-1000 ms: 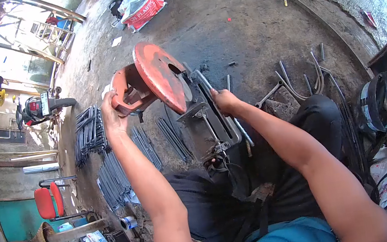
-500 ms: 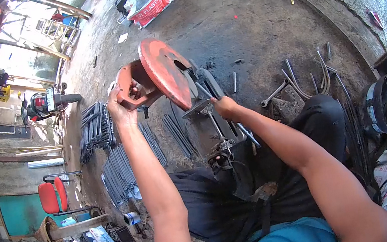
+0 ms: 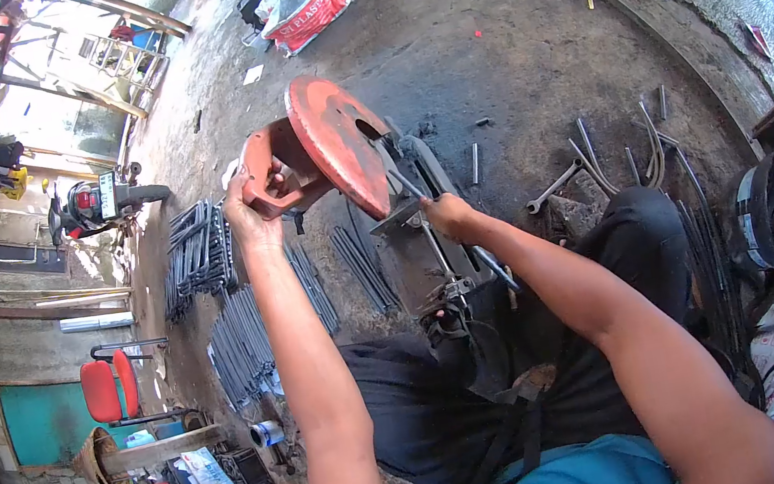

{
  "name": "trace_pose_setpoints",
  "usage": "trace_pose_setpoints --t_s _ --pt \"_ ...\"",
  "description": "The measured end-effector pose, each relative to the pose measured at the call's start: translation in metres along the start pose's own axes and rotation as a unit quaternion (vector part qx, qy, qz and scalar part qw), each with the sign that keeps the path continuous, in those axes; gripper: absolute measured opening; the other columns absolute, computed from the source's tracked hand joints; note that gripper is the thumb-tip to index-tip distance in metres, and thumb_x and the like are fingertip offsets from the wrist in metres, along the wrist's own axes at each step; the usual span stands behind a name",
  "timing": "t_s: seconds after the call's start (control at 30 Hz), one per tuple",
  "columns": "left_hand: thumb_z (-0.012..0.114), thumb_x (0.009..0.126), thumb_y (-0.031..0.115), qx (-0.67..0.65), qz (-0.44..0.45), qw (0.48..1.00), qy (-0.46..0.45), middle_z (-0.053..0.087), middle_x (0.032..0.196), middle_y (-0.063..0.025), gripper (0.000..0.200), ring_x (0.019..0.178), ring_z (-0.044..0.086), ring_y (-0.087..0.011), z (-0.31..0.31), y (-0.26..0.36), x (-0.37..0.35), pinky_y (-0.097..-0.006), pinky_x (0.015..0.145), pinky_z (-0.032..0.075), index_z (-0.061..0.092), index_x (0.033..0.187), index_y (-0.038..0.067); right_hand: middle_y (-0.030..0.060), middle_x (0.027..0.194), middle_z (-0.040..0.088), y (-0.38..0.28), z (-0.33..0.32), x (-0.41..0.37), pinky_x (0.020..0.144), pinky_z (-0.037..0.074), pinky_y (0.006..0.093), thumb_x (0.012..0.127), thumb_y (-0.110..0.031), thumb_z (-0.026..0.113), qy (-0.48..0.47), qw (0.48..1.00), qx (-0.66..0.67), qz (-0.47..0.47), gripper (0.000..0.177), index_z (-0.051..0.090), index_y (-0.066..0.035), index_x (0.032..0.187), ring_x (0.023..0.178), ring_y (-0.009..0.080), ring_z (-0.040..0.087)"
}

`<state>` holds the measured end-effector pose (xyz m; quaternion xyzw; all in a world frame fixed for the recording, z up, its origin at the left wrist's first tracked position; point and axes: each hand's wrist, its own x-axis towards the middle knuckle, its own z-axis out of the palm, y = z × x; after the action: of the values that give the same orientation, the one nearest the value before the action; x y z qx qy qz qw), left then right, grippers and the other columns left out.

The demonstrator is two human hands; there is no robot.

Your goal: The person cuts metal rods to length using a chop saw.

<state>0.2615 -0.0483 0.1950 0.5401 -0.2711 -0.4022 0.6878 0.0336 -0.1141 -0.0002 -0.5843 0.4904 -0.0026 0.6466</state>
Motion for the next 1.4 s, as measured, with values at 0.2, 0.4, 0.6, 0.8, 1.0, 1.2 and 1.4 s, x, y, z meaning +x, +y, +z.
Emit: trace_pose_setpoints --t_s 0.2,0.4,0.6,0.8,1.0,1.2,1.4 --pt "0.042 0.083 0.026 -0.01 0.025 0.999 0.041 0.059 0.1 -0.0191 0.046 0.083 0.058 -0.0274 0.006 -0.001 0.001 -0.0378 0.072 0.05 0.048 0.117 -0.005 0.0268 0.094 0.063 0.0 -0.007 -0.008 0.076 0.048 0.0444 0.092 -0.047 0.039 0.013 1.0 0.006 -0.004 0.061 0.059 0.01 0.099 0.09 0.0393 0.062" --pt "0.04 0.086 0.028 0.007 -0.014 1.0 0.009 0.057 0.107 -0.0212 0.049 0.091 0.058 -0.0302 -0.005 0.004 0.006 -0.0415 0.074 0.049 0.045 0.121 -0.006 0.0269 0.091 0.063 -0.003 -0.01 -0.014 0.065 0.05 0.0434 0.093 -0.046 0.039 0.014 1.0 0.019 0.01 0.062 0.058 0.012 0.099 0.078 0.037 0.065" --pt "0.045 0.091 0.037 0.15 0.153 0.947 0.239 0.044 0.126 -0.02 0.059 0.111 0.051 -0.0271 -0.031 -0.014 0.006 -0.0368 0.094 0.041 0.034 0.129 -0.006 0.0232 0.085 0.063 -0.003 -0.015 -0.013 0.061 0.049 0.0427 0.093 -0.048 0.038 -0.002 0.998 0.06 0.023 0.062 0.058 0.011 0.096 0.069 0.0327 0.063" --pt "0.042 0.084 0.034 -0.006 -0.084 0.943 0.322 0.052 0.066 -0.0071 0.029 0.054 0.049 -0.0202 0.007 -0.182 -0.103 -0.0354 0.053 0.044 0.052 0.082 0.008 0.0217 0.086 0.063 0.006 -0.005 0.012 0.065 0.048 0.0421 0.093 -0.05 0.037 0.002 0.995 0.093 0.04 0.063 0.059 0.009 0.096 0.074 0.0301 0.063" --pt "0.036 0.09 0.049 -0.327 -0.354 0.872 0.084 0.047 0.061 -0.0038 0.041 0.045 0.044 -0.0206 0.11 -0.256 -0.159 -0.0308 0.042 0.037 0.051 0.075 0.013 0.0253 0.089 0.062 0.004 0.015 0.014 0.075 0.047 0.0428 0.093 -0.048 0.037 0.033 0.999 0.012 0.014 0.062 0.059 0.009 0.097 0.086 0.0353 0.063" --pt "0.035 0.088 0.063 -0.375 -0.301 0.876 -0.027 0.024 0.043 0.0056 0.052 0.031 0.02 -0.0107 0.102 -0.272 -0.16 -0.0262 0.033 0.015 0.036 0.056 0.022 0.0315 0.09 0.061 -0.002 0.015 0.009 0.079 0.046 0.0457 0.093 -0.044 0.039 0.017 0.999 0.028 -0.04 0.058 0.061 0.009 0.091 0.094 0.0438 0.059" --pt "0.04 0.093 0.051 -0.223 -0.324 0.901 0.185 0.023 0.045 0.0058 0.048 0.034 0.022 -0.0095 0.126 -0.25 -0.167 -0.0261 0.035 0.018 0.033 0.056 0.021 0.0325 0.088 0.06 -0.01 0.012 -0.015 0.083 0.045 0.0493 0.093 -0.036 0.042 0.068 0.986 -0.102 -0.111 0.048 0.063 0.007 0.086 0.094 0.0456 0.057"
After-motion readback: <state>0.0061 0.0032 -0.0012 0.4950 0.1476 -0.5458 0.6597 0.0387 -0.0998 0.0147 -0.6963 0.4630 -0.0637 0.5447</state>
